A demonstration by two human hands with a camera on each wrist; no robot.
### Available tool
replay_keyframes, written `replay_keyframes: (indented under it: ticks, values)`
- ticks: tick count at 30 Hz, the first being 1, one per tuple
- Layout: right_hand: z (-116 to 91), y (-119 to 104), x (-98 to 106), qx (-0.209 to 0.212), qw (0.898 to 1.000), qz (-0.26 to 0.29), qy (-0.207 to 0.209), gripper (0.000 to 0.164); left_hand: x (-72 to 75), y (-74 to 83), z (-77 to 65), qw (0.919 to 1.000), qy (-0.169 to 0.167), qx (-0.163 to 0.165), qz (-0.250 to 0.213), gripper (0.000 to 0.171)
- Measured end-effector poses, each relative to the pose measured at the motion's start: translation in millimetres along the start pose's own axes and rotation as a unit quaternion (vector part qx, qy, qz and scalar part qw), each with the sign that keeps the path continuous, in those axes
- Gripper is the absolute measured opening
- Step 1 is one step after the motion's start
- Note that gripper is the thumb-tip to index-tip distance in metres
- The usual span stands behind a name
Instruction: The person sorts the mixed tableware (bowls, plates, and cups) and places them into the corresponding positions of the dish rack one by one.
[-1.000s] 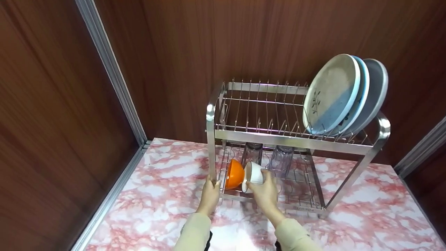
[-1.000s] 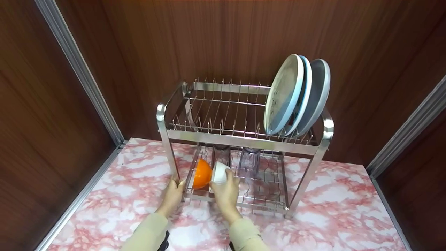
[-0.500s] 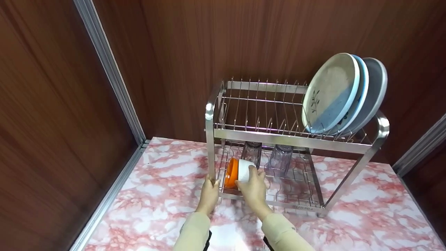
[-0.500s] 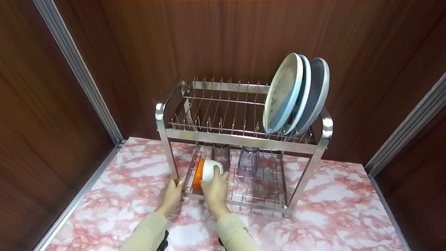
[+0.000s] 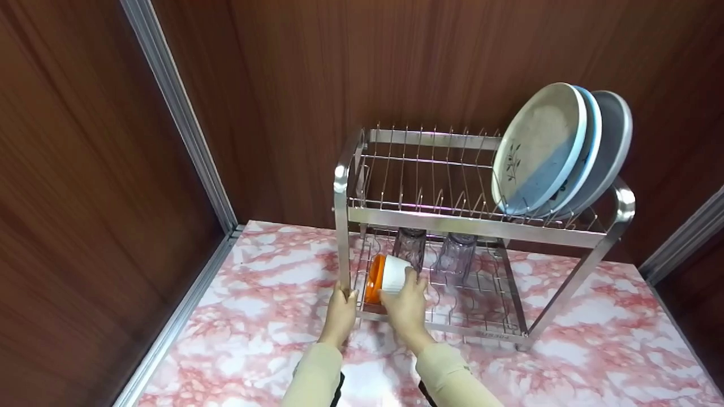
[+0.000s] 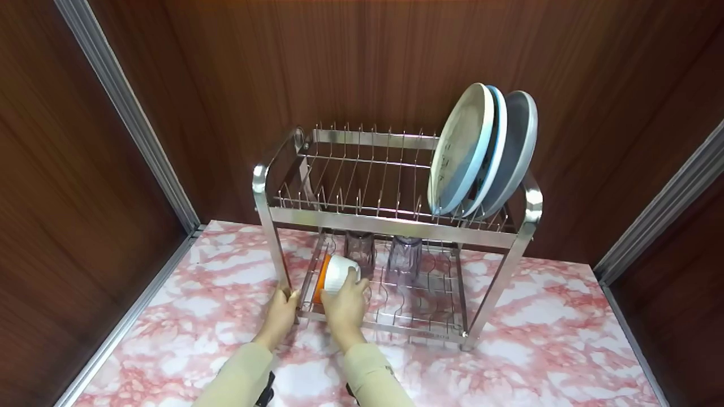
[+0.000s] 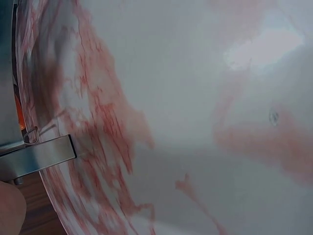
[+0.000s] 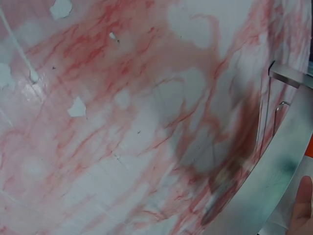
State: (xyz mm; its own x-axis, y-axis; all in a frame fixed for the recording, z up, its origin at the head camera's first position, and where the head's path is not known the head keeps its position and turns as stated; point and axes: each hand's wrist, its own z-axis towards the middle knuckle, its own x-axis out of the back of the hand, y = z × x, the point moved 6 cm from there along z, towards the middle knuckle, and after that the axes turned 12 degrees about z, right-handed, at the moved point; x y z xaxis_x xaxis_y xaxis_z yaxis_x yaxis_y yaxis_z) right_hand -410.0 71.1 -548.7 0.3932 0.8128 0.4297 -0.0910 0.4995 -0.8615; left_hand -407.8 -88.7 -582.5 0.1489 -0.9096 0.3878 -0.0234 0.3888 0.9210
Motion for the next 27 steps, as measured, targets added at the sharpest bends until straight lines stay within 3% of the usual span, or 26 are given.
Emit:
replay_keyframes:
  ticks: [11,21,27]
  values:
    - [-0.4,0.5,-3.1,-0.036,0.999,0.005,0.003,0.083,-2.0,-5.6,4.4,0.9998,0.009,-0.014,0.006,0.033]
    - [0.7,2.1,-4.7,-0.028,0.999,0.016,-0.017,0.084,-3.2,-3.3,3.8,0.9998,0.007,-0.018,-0.003,0.035]
    - [-0.3,3.2,-6.2,-0.022,0.998,0.031,-0.042,0.085,-2.9,-5.5,2.5,0.9999,0.010,-0.002,-0.003,0.034]
